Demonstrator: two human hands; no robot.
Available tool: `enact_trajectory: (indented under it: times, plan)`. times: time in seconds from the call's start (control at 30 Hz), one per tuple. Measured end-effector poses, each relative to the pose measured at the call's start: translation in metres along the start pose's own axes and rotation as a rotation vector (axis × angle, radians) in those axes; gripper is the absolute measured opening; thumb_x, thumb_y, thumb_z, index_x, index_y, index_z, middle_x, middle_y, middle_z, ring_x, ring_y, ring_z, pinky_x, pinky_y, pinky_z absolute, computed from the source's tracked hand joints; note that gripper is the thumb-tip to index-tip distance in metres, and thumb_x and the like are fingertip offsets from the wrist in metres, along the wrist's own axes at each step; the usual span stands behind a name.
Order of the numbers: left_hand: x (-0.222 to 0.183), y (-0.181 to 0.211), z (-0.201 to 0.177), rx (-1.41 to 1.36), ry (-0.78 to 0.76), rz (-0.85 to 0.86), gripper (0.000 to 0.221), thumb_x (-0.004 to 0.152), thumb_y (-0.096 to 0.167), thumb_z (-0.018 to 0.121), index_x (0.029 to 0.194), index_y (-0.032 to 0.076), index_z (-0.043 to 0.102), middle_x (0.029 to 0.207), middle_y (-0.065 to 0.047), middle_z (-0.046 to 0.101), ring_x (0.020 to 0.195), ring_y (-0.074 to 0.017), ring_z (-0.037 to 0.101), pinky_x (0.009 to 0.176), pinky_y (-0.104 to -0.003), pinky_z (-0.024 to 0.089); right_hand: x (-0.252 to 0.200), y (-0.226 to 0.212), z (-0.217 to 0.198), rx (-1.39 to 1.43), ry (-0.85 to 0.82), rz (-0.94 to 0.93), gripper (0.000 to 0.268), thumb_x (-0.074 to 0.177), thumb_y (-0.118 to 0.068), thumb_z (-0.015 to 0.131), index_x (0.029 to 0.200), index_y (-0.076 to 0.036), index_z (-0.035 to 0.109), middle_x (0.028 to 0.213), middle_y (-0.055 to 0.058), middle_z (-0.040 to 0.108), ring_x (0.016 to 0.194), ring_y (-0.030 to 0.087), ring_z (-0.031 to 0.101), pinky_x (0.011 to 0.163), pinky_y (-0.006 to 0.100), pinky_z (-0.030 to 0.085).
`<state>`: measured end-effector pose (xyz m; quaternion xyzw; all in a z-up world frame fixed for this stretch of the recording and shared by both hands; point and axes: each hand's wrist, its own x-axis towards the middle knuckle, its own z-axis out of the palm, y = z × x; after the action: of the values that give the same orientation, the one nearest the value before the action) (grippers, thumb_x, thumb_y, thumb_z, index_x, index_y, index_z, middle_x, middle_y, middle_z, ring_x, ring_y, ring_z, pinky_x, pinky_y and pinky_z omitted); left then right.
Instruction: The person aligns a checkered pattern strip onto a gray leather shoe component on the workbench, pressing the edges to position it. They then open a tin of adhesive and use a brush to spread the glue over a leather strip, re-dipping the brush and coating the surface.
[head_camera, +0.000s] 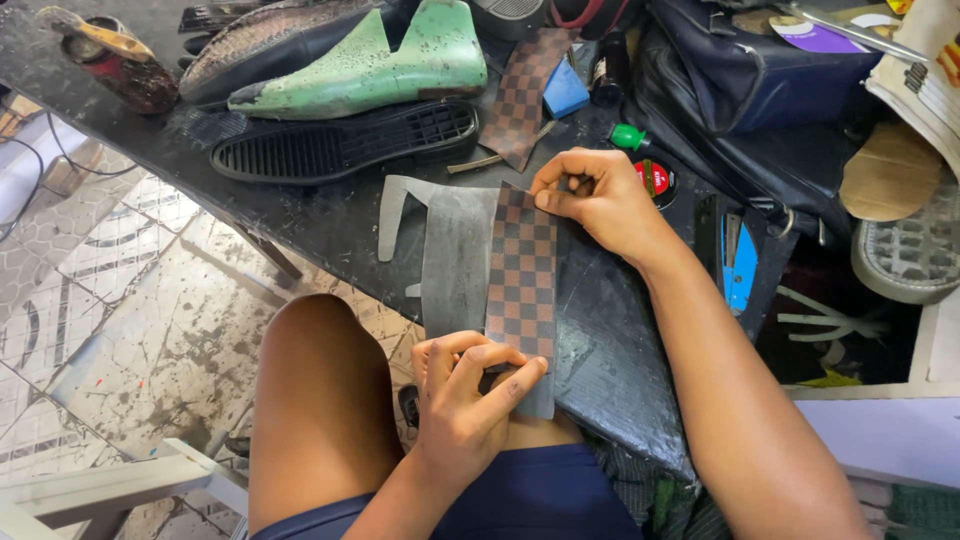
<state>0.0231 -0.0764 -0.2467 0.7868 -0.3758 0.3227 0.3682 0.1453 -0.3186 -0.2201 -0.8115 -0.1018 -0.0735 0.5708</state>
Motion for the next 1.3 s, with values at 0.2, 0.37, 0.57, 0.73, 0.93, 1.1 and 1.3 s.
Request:
enact_trajectory:
  times: [0.2,0.37,0.57,0.73,0.93,1.1,1.3]
  plan:
    - [0.0012,0.0017,-0.0002,0.024,-0.025,0.011,0.023,0.084,0.008,0.074,0.103,0.018,0.08,0.1,0.007,0.065,0.099,-0.0161,0.058,0.088,-0.037,0.035,0.0,0.0022,-0.0008,-0.036,0.002,-0.03,0.014,0.08,-0.003,0.081,0.093,-0.003,0.077,0.084,-0.005,0.063,0.072,0.004,0.044,0.066,0.023,0.036]
    - [-0.0005,0.0014,0.0028,0.045,-0.017,-0.001,0.022,0.085,0.007,0.074,0.103,0.018,0.08,0.101,0.007,0.065,0.1,-0.0162,0.057,0.089,-0.036,0.035,0.0016,-0.0012,0.0,-0.081,0.014,-0.003,0.014,0.079,-0.005,0.082,0.093,-0.005,0.077,0.084,-0.004,0.061,0.072,0.007,0.041,0.066,0.025,0.035]
    - [0.0001,0.0025,0.004,0.048,-0.02,-0.011,0.022,0.084,0.008,0.074,0.102,0.019,0.08,0.101,0.008,0.065,0.101,-0.0161,0.056,0.09,-0.036,0.035,0.0028,0.0012,-0.0009,-0.129,0.009,-0.017,0.014,0.079,-0.006,0.082,0.092,-0.006,0.078,0.082,-0.003,0.059,0.072,0.008,0.041,0.065,0.026,0.035]
    - [-0.0006,0.0025,0.004,0.045,-0.033,-0.015,0.023,0.084,0.006,0.073,0.102,0.019,0.08,0.102,0.008,0.065,0.101,-0.0167,0.056,0.091,-0.036,0.035,0.0032,0.0043,-0.0012,-0.097,0.002,-0.021,0.014,0.079,-0.005,0.081,0.092,-0.006,0.077,0.083,-0.003,0.059,0.072,0.008,0.041,0.066,0.026,0.035]
    - [-0.0015,0.0022,0.0043,0.05,-0.038,-0.019,0.024,0.083,0.007,0.074,0.103,0.019,0.08,0.103,0.008,0.065,0.102,-0.0167,0.056,0.091,-0.037,0.034,0.0035,0.0055,0.0001,-0.164,0.001,-0.058,0.016,0.078,-0.005,0.082,0.093,-0.006,0.077,0.08,-0.002,0.057,0.071,0.01,0.04,0.066,0.027,0.035]
    - [-0.0007,0.0033,0.0036,0.052,-0.056,-0.019,0.025,0.082,0.007,0.074,0.103,0.02,0.079,0.103,0.007,0.064,0.101,-0.0171,0.056,0.09,-0.037,0.034,0.0036,0.0061,0.0004,-0.158,-0.004,-0.063,0.015,0.079,-0.004,0.082,0.093,-0.006,0.077,0.079,-0.001,0.056,0.071,0.01,0.04,0.066,0.027,0.036]
    - [-0.0018,0.0032,0.0044,0.051,-0.054,-0.024,0.025,0.083,0.007,0.073,0.104,0.019,0.079,0.103,0.007,0.064,0.102,-0.0174,0.056,0.091,-0.038,0.034,0.0038,0.0067,0.0016,-0.158,-0.002,-0.053,0.015,0.078,-0.004,0.081,0.092,-0.006,0.076,0.08,-0.002,0.059,0.071,0.009,0.042,0.066,0.027,0.036]
